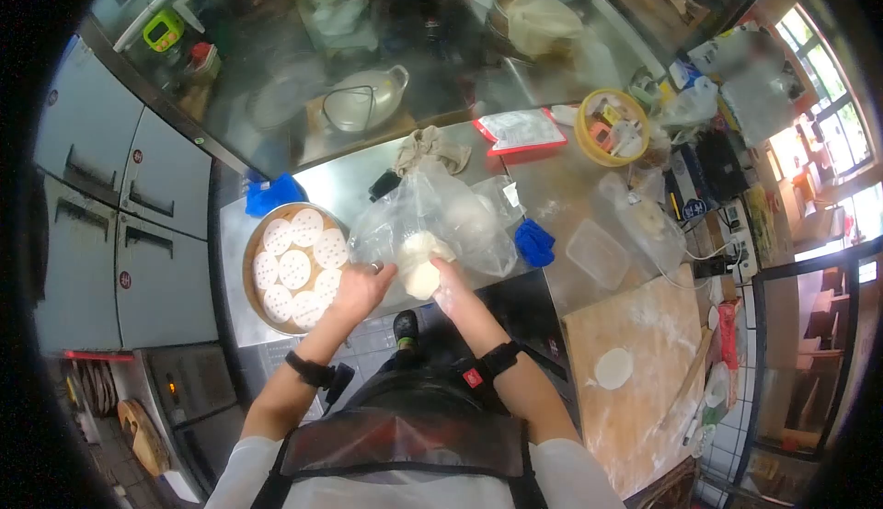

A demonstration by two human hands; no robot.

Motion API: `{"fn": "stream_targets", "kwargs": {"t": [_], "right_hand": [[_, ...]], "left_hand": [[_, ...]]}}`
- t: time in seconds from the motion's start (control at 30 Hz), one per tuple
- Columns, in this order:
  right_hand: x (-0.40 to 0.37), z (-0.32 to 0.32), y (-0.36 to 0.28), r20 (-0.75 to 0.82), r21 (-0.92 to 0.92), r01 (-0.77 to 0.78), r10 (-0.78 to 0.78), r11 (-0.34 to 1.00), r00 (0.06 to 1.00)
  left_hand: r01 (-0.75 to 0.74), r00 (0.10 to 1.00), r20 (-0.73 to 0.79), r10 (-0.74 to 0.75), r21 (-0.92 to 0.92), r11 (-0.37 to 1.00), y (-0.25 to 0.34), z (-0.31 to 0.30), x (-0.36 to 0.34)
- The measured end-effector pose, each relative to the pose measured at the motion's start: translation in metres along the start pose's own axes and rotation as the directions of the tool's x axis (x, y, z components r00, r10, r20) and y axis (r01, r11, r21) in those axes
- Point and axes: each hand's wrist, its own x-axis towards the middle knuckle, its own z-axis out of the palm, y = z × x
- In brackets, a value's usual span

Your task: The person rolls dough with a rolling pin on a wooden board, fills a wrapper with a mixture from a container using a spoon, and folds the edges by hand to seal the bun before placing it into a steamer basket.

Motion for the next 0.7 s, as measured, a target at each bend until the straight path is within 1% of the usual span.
{"fn": "stream_targets", "kwargs": {"t": [0.03,0.07,0.1,0.17,0.2,0.27,0.3,0.37,0.4,0.47,0.5,0.57,0.6,0.63,0.67,0.7], "right_hand": [[0.002,0.006,0.003,0.036,0.062,-0.059,0.057,0.996,0.998],[0.004,0.010,0.006,0.036,0.084,-0.058,0.055,0.995,0.998],[0.007,0.011,0.008,0.043,0.085,-0.063,0.060,0.994,0.997],[0.007,0.008,0.012,-0.068,0.015,-0.090,0.091,0.996,0.994],[0.009,-0.001,0.017,-0.066,0.011,-0.094,0.095,0.996,0.993],[0.009,-0.027,0.032,-0.216,-0.173,-0.024,-0.014,0.985,0.976],[0.001,-0.031,0.034,-0.218,-0.177,-0.026,-0.013,0.984,0.976],[-0.011,-0.035,0.037,-0.093,-0.189,0.028,-0.046,0.982,0.995],[-0.012,-0.030,0.035,-0.093,-0.188,0.029,-0.047,0.982,0.995],[-0.007,-0.014,0.031,-0.005,-0.157,-0.038,0.038,0.987,0.999],[0.003,-0.014,0.032,-0.006,-0.150,-0.036,0.036,0.988,0.999],[0.025,-0.021,0.039,-0.156,-0.284,-0.101,0.058,0.953,0.986],[0.022,-0.024,0.040,-0.158,-0.281,-0.102,0.059,0.954,0.986],[0.017,-0.029,0.040,-0.166,-0.419,0.013,-0.091,0.908,0.982],[0.010,-0.036,0.039,-0.155,-0.550,0.116,-0.238,0.827,0.959],[0.000,-0.047,0.037,-0.160,-0.550,0.111,-0.235,0.828,0.959]], "left_hand": [[0.040,0.999,0.025,-0.039,-0.046,0.998,0.000,-0.007,-0.002],[0.081,0.996,0.051,-0.077,-0.090,0.993,-0.001,-0.012,-0.004],[0.085,0.995,0.052,-0.081,-0.082,0.993,-0.002,-0.015,-0.005],[0.166,0.986,0.032,-0.163,-0.200,0.966,-0.003,-0.018,-0.008],[0.171,0.985,0.031,-0.169,-0.198,0.965,-0.004,-0.020,-0.009],[0.244,0.969,0.101,-0.225,-0.283,0.927,-0.004,-0.023,-0.008],[0.247,0.969,0.101,-0.228,-0.286,0.926,-0.005,-0.022,-0.008],[0.208,0.978,0.098,-0.185,-0.321,0.924,-0.008,-0.019,-0.009],[0.207,0.978,0.098,-0.185,-0.321,0.924,-0.009,-0.018,-0.010],[0.150,0.988,0.090,-0.129,-0.289,0.946,-0.011,-0.018,-0.010],[0.144,0.988,0.094,-0.122,-0.287,0.947,-0.015,-0.019,-0.010],[0.071,0.990,0.136,-0.042,-0.214,0.974,-0.022,-0.020,-0.012],[0.069,0.989,0.140,-0.040,-0.214,0.974,-0.022,-0.023,-0.011],[0.061,0.992,0.121,-0.035,-0.217,0.974,-0.022,-0.027,-0.010],[0.054,0.994,0.103,-0.032,-0.222,0.973,-0.021,-0.030,-0.010],[0.056,0.994,0.107,-0.032,-0.226,0.972,-0.017,-0.036,-0.011]]}}
